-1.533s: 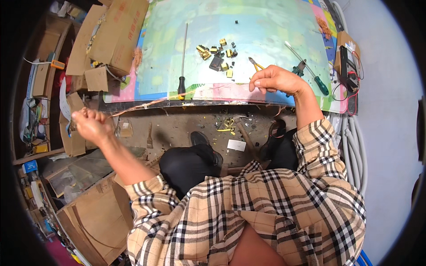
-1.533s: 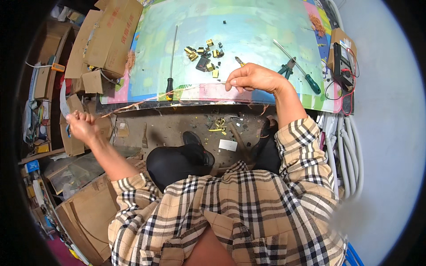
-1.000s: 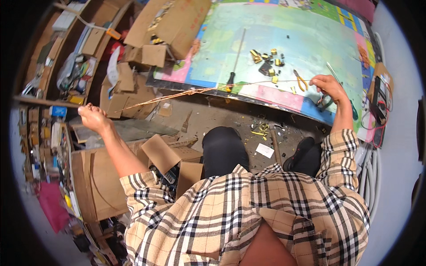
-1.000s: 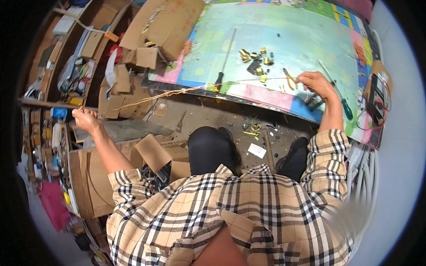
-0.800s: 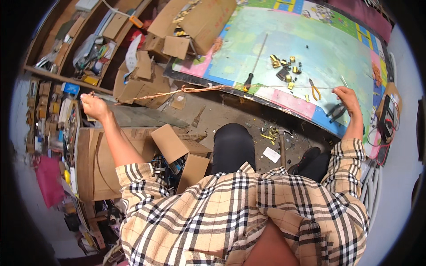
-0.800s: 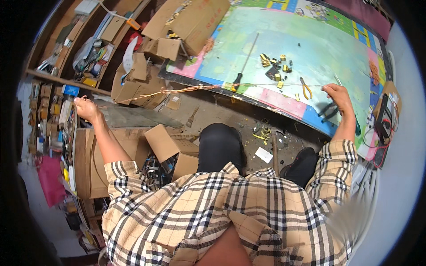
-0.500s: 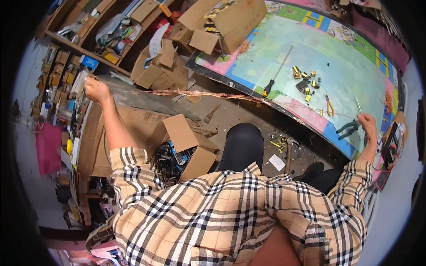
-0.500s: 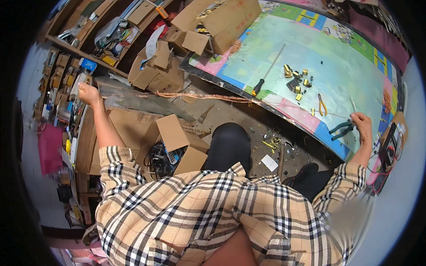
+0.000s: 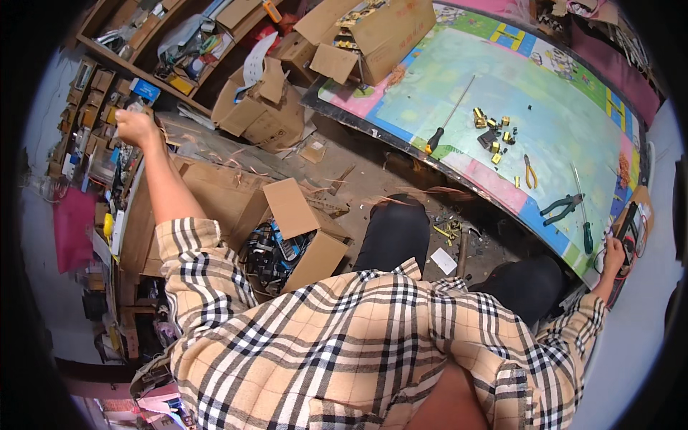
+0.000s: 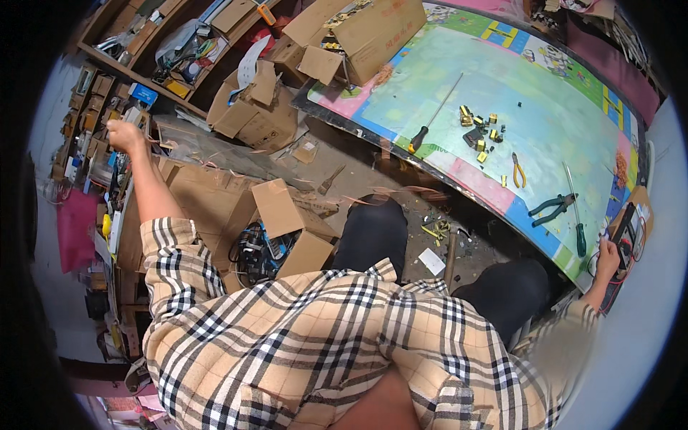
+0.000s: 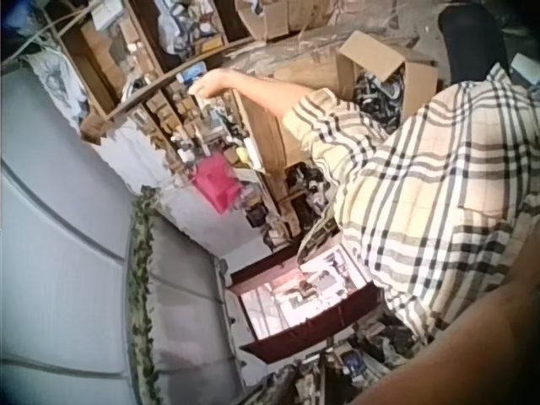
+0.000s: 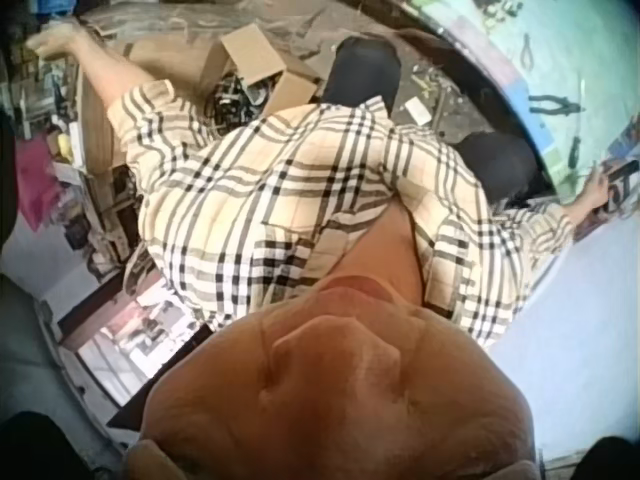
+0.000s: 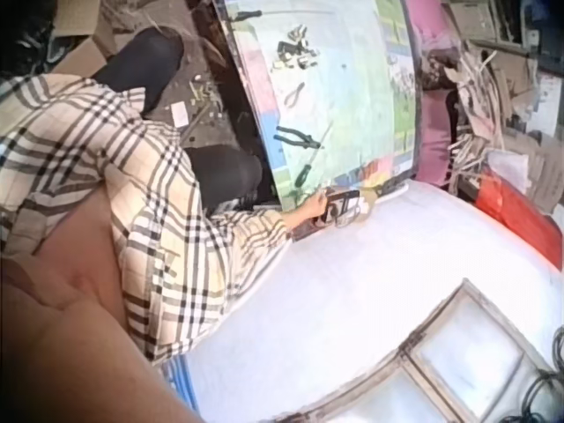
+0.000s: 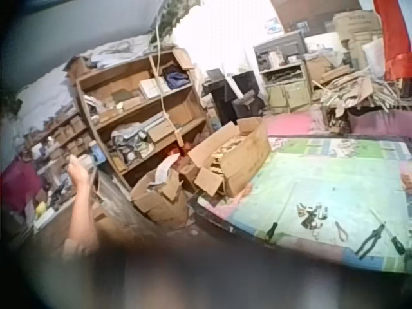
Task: The person disassembles small electronic components on a cluttered workbench using pliers, a screwdriver, and a multimeter. They strip wires, test components, and reassemble parts, occasionally dropping pieces and retrieving them from the floor.
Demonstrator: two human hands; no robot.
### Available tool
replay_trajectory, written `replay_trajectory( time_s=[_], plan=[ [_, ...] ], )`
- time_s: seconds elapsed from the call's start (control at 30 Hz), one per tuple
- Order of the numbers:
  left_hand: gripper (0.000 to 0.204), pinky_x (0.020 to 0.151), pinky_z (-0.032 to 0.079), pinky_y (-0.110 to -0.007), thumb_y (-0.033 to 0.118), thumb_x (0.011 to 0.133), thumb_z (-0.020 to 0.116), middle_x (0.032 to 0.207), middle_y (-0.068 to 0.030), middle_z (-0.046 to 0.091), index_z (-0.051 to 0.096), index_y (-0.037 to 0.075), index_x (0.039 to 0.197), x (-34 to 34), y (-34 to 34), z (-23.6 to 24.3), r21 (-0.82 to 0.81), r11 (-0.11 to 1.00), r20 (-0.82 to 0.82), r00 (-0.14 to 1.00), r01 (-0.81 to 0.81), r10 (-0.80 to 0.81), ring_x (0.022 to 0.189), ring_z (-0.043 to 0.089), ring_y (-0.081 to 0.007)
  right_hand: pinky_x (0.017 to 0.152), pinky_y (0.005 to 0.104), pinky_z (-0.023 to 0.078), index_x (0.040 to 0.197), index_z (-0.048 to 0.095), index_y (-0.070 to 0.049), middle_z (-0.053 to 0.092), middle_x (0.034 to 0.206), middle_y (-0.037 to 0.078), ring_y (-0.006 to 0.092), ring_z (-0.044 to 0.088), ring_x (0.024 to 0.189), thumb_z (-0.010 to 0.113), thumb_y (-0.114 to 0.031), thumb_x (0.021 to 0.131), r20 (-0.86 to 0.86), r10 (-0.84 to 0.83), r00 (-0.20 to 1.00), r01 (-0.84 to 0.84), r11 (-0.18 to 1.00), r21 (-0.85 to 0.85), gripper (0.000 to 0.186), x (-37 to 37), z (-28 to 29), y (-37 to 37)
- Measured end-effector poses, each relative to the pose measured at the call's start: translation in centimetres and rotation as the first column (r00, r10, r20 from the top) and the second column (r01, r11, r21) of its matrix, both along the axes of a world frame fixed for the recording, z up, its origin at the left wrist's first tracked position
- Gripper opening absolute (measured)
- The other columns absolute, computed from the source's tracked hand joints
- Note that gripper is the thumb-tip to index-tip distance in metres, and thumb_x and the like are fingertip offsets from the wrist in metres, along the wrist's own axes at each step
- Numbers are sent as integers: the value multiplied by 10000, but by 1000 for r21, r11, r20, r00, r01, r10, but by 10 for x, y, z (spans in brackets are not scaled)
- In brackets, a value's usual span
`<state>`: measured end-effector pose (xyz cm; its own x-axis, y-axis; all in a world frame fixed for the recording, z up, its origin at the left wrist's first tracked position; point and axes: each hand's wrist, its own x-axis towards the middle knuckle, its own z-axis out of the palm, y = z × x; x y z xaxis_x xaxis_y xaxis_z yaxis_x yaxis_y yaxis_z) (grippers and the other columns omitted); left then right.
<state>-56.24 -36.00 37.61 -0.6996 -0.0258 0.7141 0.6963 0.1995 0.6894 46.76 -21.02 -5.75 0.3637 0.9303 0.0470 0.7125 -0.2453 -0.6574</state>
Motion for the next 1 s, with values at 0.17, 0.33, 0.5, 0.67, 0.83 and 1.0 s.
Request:
replay_trajectory(
  time_s=[0.17,0.33,0.5,0.67,0.83,1.0],
  plan=[
    [374,419,189,-255,314,1032,348,559,36,256,399,109,723,141,30,36,139,681,257,638,719,-726,456,192,-81,569,268,418,949,670,-16,588,689,31,106,516,600,641,-299,893,3,167,986,-167,986,7,290,-44,46,7],
    [389,425,192,-249,310,1057,308,566,40,265,385,123,725,259,82,36,103,163,367,114,981,-923,464,208,-78,846,319,493,1179,613,-32,649,1053,112,194,613,939,648,-280,879,-173,718,674,-643,686,342,390,-338,210,29],
    [383,431,213,-247,320,1056,294,563,37,282,394,131,738,311,111,36,339,-219,405,-353,915,-843,455,205,-79,1030,373,403,1374,415,-26,466,1292,176,256,484,1199,718,-307,824,12,924,383,-736,297,609,688,-528,328,-6],
    [381,438,210,-243,342,1056,293,550,43,284,412,130,763,346,130,25,441,-211,334,-378,872,-863,444,203,-73,694,240,509,1021,605,3,650,864,61,108,615,698,623,-297,929,-647,677,-353,-716,250,652,314,-562,324,-5],
    [405,426,223,-259,390,1047,312,558,35,295,404,136,744,310,132,-7,429,50,407,-144,902,-902,438,223,-88,484,188,341,988,605,-17,582,750,-4,33,430,515,522,-230,992,-879,197,-434,-808,347,477,229,-503,304,-20],
    [434,399,252,-236,502,941,549,573,38,397,472,126,737,323,127,-83,113,109,647,10,988,-763,447,337,-70,464,181,268,918,612,-120,550,691,-46,12,361,521,588,-312,949,-864,498,-77,-789,500,358,196,-471,282,-12]
  ],
)
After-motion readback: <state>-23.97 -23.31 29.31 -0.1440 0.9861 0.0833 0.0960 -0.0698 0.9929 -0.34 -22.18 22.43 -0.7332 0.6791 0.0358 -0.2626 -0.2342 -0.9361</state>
